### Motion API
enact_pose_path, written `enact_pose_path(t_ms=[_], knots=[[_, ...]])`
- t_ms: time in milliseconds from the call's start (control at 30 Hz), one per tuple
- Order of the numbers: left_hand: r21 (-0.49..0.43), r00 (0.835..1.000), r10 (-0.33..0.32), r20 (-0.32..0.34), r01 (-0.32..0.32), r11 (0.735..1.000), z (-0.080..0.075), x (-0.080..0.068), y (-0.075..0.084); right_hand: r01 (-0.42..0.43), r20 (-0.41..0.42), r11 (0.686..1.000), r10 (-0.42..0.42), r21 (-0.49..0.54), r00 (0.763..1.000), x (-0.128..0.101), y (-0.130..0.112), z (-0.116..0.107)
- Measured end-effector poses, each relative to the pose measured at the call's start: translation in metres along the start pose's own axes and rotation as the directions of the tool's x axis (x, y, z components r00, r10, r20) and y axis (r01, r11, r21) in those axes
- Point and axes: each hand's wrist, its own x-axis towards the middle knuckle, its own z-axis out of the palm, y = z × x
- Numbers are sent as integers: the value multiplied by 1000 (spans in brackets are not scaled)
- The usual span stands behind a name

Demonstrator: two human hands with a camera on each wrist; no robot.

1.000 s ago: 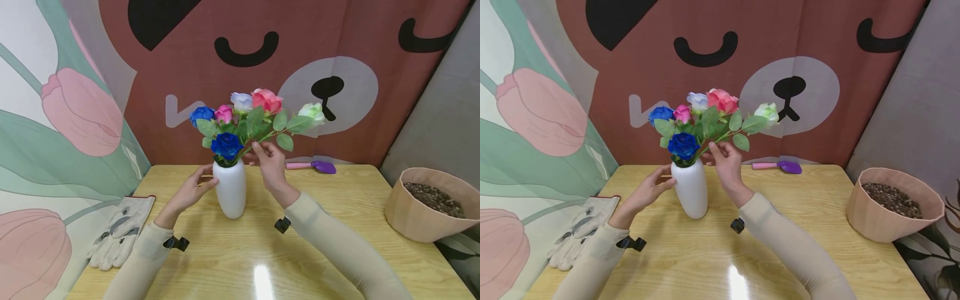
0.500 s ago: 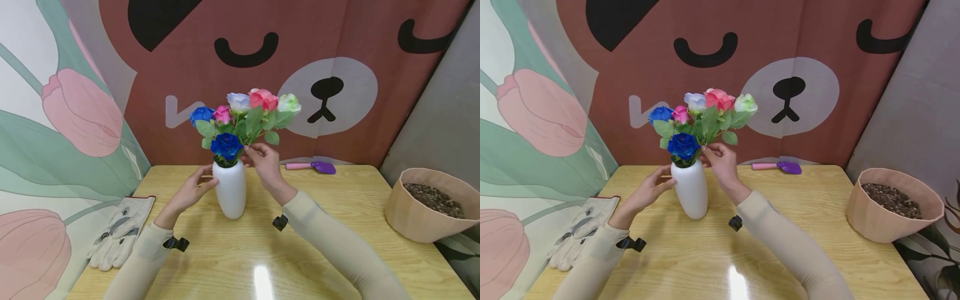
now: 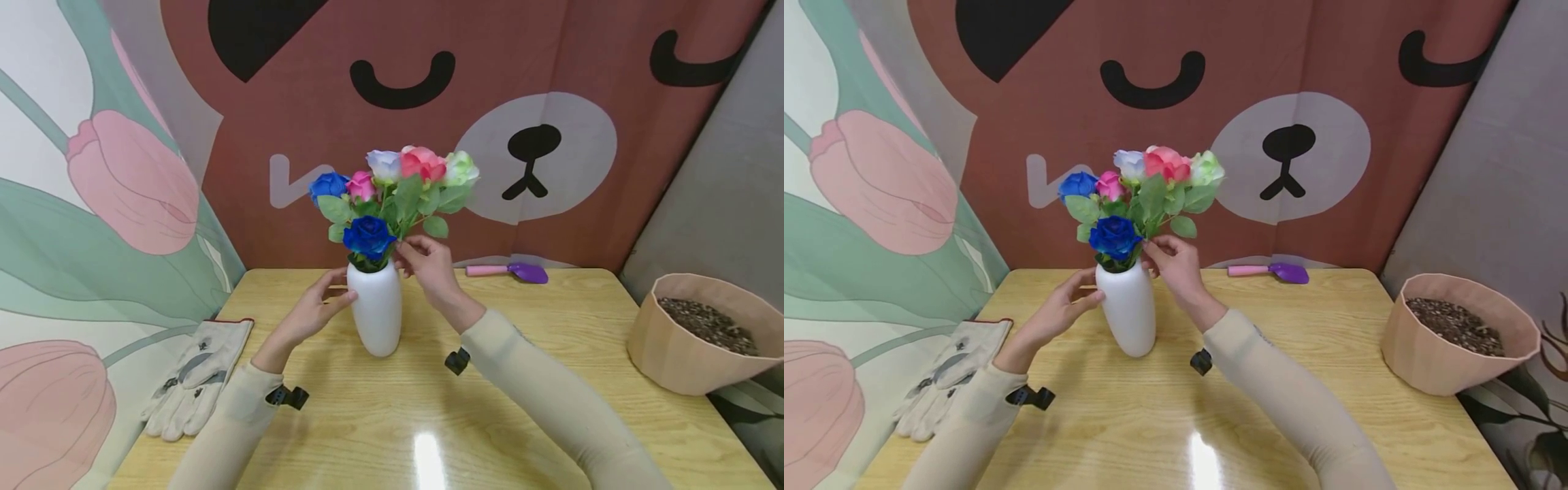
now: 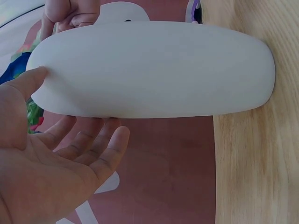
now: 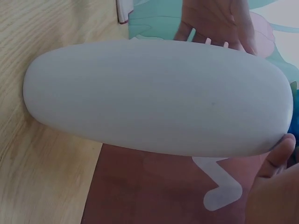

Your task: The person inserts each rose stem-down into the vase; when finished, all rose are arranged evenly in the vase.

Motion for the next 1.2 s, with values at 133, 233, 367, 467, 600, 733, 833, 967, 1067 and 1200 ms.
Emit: enact_pose_path(t_ms=[133,233,367,467,600,733,833,967,1067,1200], knots=[[-4,1000,-1,4,1,1000,0,0,0,-34,11,999,33,31,999,-1,2,1],[-5,1000,1,5,-1,1000,-1,0,-1,-10,-23,997,12,79,1000,-2,2,1],[-3,1000,5,4,-5,1000,-1,0,-1,14,-59,997,-10,81,998,-2,2,2],[-5,1000,8,6,-8,1000,0,0,-1,5,-62,999,-3,35,998,0,3,2],[-11,1000,14,5,-14,1000,1,1,-2,-32,-35,999,31,-39,999,3,4,1],[-15,1000,14,-2,-14,1000,1,1,-2,-60,-3,996,60,-65,998,5,5,2],[-11,1000,10,-4,-10,1000,1,1,-2,-58,-7,997,57,-57,998,5,6,3],[-7,1000,7,-4,-7,1000,1,0,-2,-48,-35,999,47,-27,998,5,7,4],[-5,1000,10,-4,-10,1000,1,0,-1,-36,-46,999,35,-21,998,5,7,5],[-7,1000,13,-2,-13,1000,1,0,-2,-33,-25,996,31,-78,999,5,8,5]])
